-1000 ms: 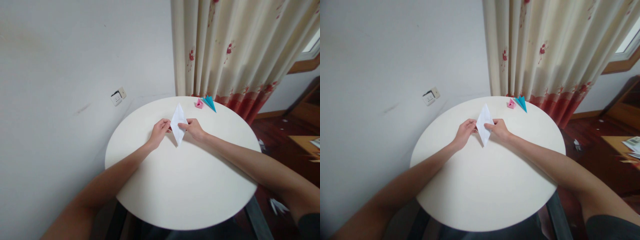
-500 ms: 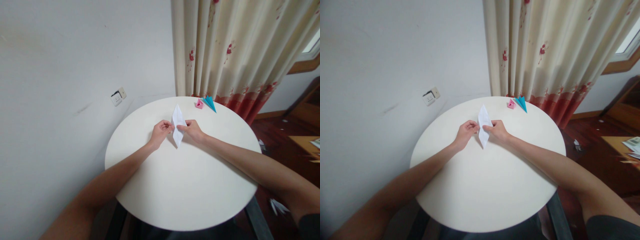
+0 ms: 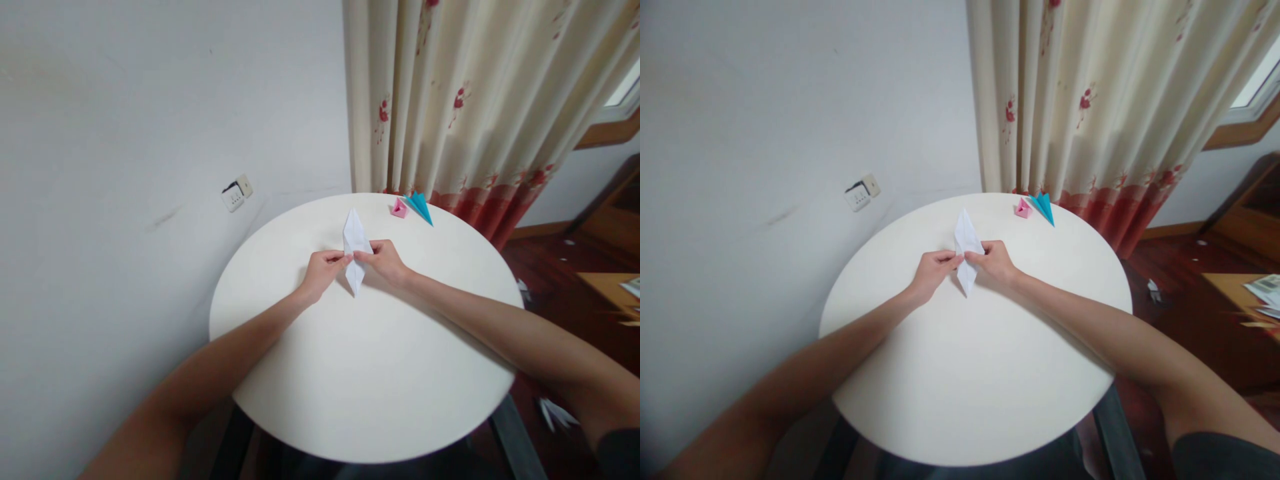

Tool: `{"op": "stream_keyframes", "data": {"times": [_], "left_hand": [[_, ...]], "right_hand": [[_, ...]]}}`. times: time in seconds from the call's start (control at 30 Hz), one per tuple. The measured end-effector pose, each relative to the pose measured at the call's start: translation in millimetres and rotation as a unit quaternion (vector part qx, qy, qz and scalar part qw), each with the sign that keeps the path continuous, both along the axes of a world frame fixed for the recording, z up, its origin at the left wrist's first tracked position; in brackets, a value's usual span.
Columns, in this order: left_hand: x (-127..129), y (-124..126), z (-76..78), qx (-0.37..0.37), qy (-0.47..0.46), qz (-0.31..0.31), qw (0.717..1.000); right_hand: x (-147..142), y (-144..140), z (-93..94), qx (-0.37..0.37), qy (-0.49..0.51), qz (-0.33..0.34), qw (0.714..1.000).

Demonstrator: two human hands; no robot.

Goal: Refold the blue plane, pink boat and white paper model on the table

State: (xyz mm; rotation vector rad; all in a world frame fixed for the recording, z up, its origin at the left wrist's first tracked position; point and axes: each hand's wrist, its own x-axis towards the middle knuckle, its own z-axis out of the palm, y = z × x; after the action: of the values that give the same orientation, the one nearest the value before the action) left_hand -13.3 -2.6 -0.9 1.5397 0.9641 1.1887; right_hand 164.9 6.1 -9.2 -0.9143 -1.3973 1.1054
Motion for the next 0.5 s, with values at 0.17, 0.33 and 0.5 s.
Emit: {"op": "stream_keyframes", "data": {"times": [0.17, 0.33, 0.5], "left_hand": [[0.0, -1.9, 0.6, -0.059, -0.044, -0.009, 0.997], [-1.7, -0.5, 1.0, -0.078, -0.062, -0.008, 0.995], [-1.6, -2.5, 2.1, -0.096, -0.052, -0.042, 0.993]], "right_hand": [[-3.3, -0.1, 0.9, 0.009, -0.011, 0.005, 1.0], [-1.8, 0.1, 3.2, 0.002, -0.007, -0.012, 1.0], [-0.8, -2.7, 7.3, -0.006, -0.008, -0.005, 1.0]]}}
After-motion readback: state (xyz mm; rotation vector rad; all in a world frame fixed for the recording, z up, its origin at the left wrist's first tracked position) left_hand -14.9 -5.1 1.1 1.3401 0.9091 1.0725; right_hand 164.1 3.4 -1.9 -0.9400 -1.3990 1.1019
